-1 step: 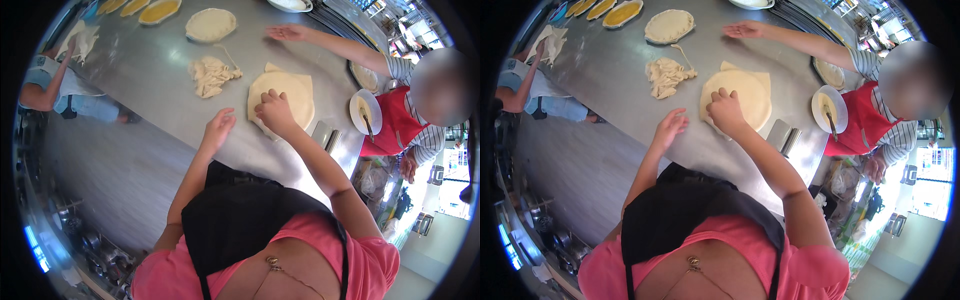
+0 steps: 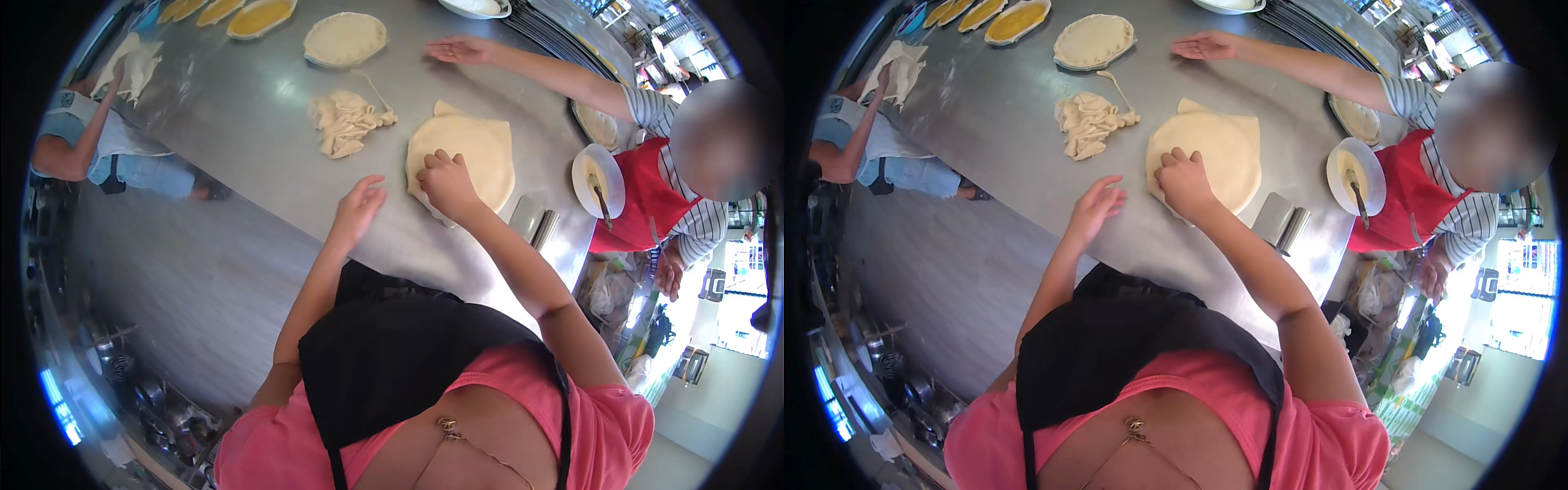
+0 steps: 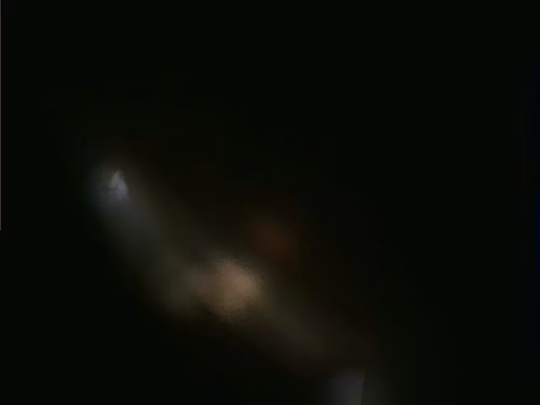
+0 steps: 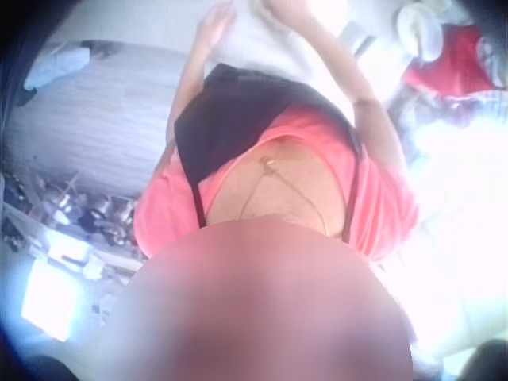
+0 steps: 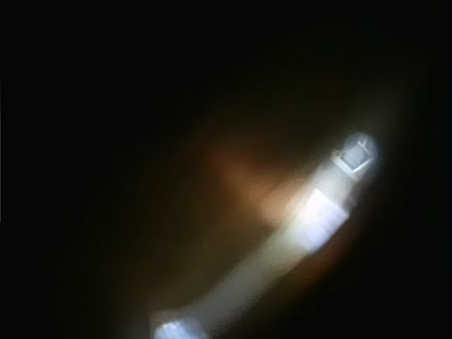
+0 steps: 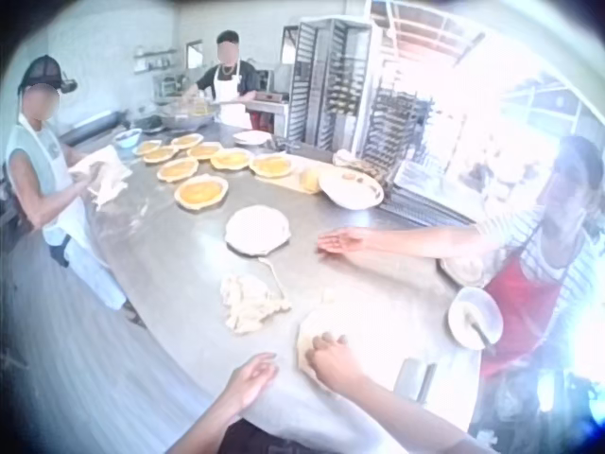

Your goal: The person places pie dough over filled pie tins, presses the edges to seal, and trims the excess dough with a metal scraper. The person then brushes the top crust with a liquid from a bowl using a pastry brush. The process is repeated for multiple pies.

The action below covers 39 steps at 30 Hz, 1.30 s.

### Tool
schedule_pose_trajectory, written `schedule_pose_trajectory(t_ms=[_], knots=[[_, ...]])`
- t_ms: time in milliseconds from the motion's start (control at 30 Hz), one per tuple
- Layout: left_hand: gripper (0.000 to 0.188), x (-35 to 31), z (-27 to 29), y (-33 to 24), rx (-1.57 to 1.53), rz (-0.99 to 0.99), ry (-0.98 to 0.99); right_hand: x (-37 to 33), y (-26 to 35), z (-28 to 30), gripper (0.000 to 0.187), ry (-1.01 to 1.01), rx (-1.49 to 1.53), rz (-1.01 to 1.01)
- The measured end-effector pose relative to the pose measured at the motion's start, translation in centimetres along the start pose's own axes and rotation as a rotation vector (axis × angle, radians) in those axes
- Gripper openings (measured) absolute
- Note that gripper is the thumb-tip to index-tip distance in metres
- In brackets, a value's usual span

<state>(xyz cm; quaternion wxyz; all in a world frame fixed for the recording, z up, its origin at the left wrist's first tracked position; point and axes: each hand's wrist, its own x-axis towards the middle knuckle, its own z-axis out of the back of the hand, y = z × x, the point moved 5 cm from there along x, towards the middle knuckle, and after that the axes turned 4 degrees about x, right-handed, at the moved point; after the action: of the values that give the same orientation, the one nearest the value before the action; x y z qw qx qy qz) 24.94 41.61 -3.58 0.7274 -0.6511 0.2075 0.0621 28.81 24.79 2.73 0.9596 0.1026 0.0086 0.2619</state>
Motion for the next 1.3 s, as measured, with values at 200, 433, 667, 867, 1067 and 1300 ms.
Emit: schedule_pose_trajectory(t_ms=[200,433,667,867,1067,1300], knots=[[0.035,0.9,-0.2,-0.4,0.008,-0.095,0.037,1.7,-0.8,0.0,0.011,0.048,-0.002,-0.104],[0.035,0.2,0.1,0.6,-0.051,-0.136,-0.05,3.1,-0.6,0.2,0.015,0.07,-0.058,-0.137],[0.032,-0.9,0.8,1.7,-0.021,-0.077,-0.038,4.6,-1.4,0.3,0.015,0.026,0.0,-0.243],[0.032,-1.5,0.8,1.5,-0.005,-0.081,-0.046,5.4,-2.8,-0.4,0.011,-0.001,0.065,-0.332],[0.033,-0.1,0.0,1.5,0.015,-0.145,-0.034,6.3,-4.7,-0.8,0.012,-0.025,0.119,-0.422],[0.043,5.0,-3.6,1.2,-0.309,0.0,0.003,8.7,-6.2,-2.1,0.011,-0.016,0.081,-0.508]])
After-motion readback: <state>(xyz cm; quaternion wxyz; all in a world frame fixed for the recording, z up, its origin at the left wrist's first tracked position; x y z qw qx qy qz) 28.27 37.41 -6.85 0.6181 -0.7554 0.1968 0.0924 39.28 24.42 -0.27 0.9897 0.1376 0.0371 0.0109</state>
